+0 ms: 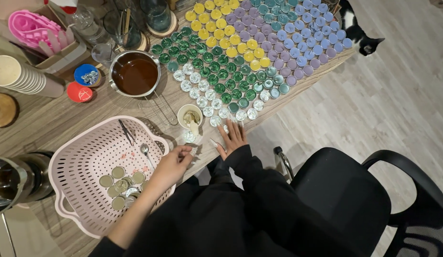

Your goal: The person prepares candle wicks by attaching wick sustainers and placing the wicks into metal tealight cups by hand.

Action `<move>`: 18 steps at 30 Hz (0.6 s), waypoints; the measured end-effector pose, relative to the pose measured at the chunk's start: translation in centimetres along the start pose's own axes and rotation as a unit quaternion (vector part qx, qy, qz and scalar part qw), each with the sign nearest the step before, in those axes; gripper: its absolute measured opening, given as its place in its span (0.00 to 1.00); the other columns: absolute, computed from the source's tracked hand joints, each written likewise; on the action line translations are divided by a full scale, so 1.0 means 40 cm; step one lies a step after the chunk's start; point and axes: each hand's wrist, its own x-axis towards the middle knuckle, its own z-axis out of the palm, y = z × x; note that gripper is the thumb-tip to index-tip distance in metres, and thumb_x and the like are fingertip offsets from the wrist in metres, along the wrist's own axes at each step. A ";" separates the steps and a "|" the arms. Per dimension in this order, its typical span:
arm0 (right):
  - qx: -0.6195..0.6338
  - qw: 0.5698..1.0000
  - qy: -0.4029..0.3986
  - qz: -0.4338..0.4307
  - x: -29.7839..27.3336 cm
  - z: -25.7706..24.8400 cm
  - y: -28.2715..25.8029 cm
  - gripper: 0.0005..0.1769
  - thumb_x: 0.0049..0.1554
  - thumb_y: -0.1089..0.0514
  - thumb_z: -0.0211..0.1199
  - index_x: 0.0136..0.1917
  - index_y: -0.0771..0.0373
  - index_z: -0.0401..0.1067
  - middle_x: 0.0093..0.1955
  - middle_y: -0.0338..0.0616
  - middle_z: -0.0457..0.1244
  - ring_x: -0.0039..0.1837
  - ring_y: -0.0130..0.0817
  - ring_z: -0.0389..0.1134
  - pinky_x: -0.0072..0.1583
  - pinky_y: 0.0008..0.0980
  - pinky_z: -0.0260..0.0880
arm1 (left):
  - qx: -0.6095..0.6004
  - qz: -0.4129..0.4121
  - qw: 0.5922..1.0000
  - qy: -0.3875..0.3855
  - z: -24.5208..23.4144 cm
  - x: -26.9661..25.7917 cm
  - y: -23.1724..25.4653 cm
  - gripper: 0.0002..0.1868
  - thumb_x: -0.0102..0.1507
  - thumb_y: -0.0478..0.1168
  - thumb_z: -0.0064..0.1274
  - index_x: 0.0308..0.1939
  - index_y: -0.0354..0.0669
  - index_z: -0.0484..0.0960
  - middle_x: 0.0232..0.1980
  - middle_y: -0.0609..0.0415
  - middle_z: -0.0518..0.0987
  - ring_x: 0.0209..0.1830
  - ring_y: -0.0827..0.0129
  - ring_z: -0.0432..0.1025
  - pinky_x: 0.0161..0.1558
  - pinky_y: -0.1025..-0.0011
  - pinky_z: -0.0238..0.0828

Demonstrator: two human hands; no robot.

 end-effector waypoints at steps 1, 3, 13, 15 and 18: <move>-0.002 1.000 -0.004 0.000 0.001 -0.003 0.002 0.41 0.60 0.41 0.58 0.82 0.54 0.51 0.84 0.59 0.43 0.81 0.60 0.45 0.79 0.60 0.39 | 0.009 -0.011 1.000 0.001 0.000 0.000 -0.002 0.22 0.64 0.47 0.51 0.60 0.46 0.79 0.48 0.55 0.85 0.42 0.64 0.81 0.49 0.69 0.75; -0.003 1.000 -0.007 -0.001 0.003 -0.004 0.005 0.41 0.60 0.41 0.58 0.81 0.53 0.52 0.83 0.59 0.43 0.81 0.59 0.46 0.78 0.60 0.39 | 0.002 -0.006 1.000 -0.001 0.002 0.000 -0.005 0.22 0.64 0.47 0.51 0.60 0.45 0.79 0.48 0.54 0.86 0.43 0.66 0.81 0.50 0.70 0.75; -0.001 0.999 -0.016 0.028 0.007 0.008 0.000 0.40 0.60 0.39 0.58 0.81 0.49 0.53 0.84 0.55 0.43 0.81 0.56 0.46 0.78 0.60 0.39 | 0.026 0.013 1.000 0.001 0.004 0.000 0.010 0.22 0.64 0.47 0.51 0.60 0.43 0.78 0.51 0.52 0.85 0.48 0.64 0.81 0.53 0.69 0.75; -0.012 0.999 -0.020 0.024 0.013 0.004 0.002 0.40 0.60 0.39 0.58 0.81 0.49 0.52 0.84 0.55 0.43 0.81 0.56 0.46 0.78 0.61 0.39 | 0.024 0.008 1.000 0.000 0.004 0.001 0.011 0.22 0.64 0.47 0.51 0.60 0.44 0.79 0.51 0.52 0.85 0.48 0.64 0.81 0.53 0.69 0.75; -0.009 0.999 -0.029 0.037 0.010 0.004 0.000 0.41 0.60 0.40 0.57 0.81 0.52 0.51 0.84 0.56 0.42 0.81 0.56 0.45 0.77 0.62 0.37 | 0.023 0.005 1.000 -0.003 0.002 -0.001 0.012 0.22 0.64 0.46 0.50 0.60 0.44 0.78 0.52 0.51 0.85 0.49 0.64 0.81 0.53 0.69 0.75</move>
